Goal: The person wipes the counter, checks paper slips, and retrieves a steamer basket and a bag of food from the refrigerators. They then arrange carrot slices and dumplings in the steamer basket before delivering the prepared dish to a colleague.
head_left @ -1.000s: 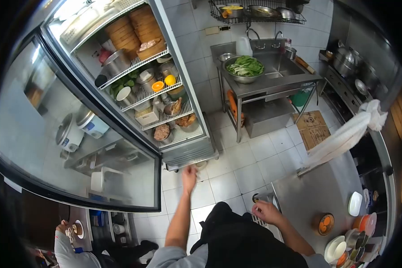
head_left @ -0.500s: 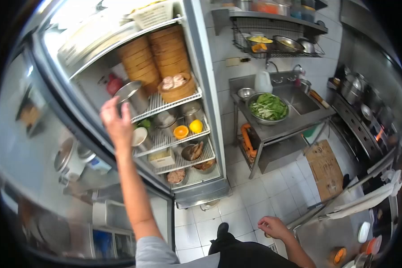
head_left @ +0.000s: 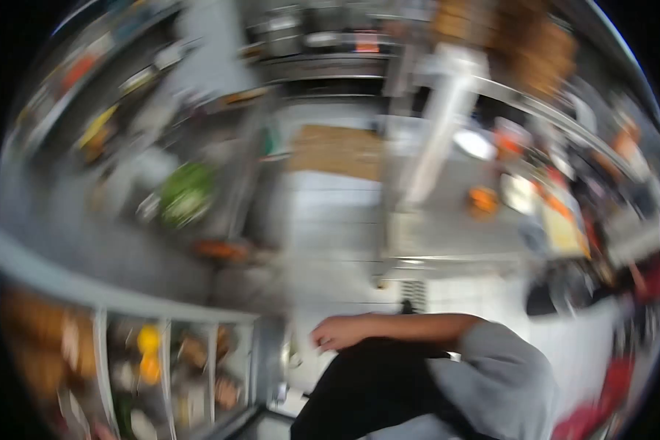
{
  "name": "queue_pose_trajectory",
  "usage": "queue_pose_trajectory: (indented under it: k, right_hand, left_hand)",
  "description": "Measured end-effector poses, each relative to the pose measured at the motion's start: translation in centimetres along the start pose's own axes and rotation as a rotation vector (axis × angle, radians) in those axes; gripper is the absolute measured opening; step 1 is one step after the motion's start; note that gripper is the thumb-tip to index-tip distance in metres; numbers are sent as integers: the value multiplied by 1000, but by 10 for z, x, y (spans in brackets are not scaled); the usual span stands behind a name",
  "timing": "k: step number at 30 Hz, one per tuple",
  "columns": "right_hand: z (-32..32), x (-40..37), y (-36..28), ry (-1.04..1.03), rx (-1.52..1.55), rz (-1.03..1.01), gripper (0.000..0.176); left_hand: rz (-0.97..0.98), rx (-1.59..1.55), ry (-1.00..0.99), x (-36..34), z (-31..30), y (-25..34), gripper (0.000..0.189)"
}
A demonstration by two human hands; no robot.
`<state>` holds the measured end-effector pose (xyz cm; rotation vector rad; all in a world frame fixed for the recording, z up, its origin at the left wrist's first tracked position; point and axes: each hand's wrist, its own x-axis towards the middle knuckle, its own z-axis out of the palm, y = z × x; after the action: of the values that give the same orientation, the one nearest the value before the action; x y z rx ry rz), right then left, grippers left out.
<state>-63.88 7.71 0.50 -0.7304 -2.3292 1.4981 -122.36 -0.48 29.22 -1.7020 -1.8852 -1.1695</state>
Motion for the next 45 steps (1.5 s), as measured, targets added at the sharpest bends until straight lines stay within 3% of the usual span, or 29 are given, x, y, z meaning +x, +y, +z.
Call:
queue_pose_trajectory:
  k: [1, 2, 3, 7, 10, 12, 14, 16, 21, 26, 28, 30, 32, 33, 34, 36, 38, 40, 42, 44, 45]
  right_hand:
    - [-9, 5, -10, -6, 9, 3, 18]
    - [-25, 21, -23, 26, 26, -61, 18]
    - [-42, 39, -49, 22, 45, -60, 18]
    - [-100, 128, -191, 27, -115, -323, 19]
    - [-83, 198, -307, 10, -182, -627, 21]
    - [-63, 255, -359, 84, -249, -1001, 19]
    - [-42, 315, -398, 179, -428, -1239, 18]
    - [-21, 366, -429, 181, -591, -1339, 19]
    - [10, 422, -479, -262, -1296, -905, 37]
    - [19, 437, -502, -448, -1580, -773, 46]
    - [16, 427, -512, -517, -1488, -517, 48]
    - [13, 425, -510, -520, -1456, -495, 55]
    - [9, 426, -506, -561, -1261, -251, 64]
    - [7, 432, -503, -601, -1218, -253, 71]
    - [5, 439, -501, -595, -1213, -249, 71]
    - [1, 449, -501, -786, -1040, -147, 73]
    - [-2, 454, -499, -798, -989, -106, 71]
    - [-2, 455, -497, -802, -885, -131, 57]
    - [-5, 457, -492, -812, -816, -116, 59]
    - [-6, 463, -486, -923, -632, -143, 49]
    - [-10, 461, -485, -881, -559, -139, 44]
  left_hand:
    - [251, 446, 317, -30, -5, 3, 43]
    - [44, 815, 414, -32, 3, 60, 41]
    - [48, 551, 503, -28, 7, 83, 37]
    - [-30, 437, 516, -35, 17, 90, 29]
    - [-17, 346, 534, -41, 9, 80, 30]
    - [-38, 326, 512, -39, 10, 80, 31]
    - [-15, 330, 502, -36, 12, 80, 31]
    - [-36, 347, 478, -34, 9, 88, 31]
    - [-1, 386, 451, -31, 7, 88, 30]
    - [-19, 368, 428, -28, 6, 86, 31]
    - [-29, 315, 424, -25, 7, 87, 32]
    - [-34, 324, 417, -20, 9, 88, 32]
    - [-41, 345, 420, -17, 12, 93, 32]
    - [-51, 366, 420, -16, 12, 96, 33]
    - [-45, 363, 414, -15, 13, 99, 33]
    - [-66, 390, 412, -15, 15, 104, 35]
    - [-74, 396, 416, -15, 16, 103, 37]
    - [-141, 271, 421, -15, 14, 98, 37]
    - [-141, 277, 414, -16, 10, 93, 38]
    - [-208, 252, 384, -15, 6, 90, 42]
    - [-223, 228, 361, -14, 3, 92, 47]
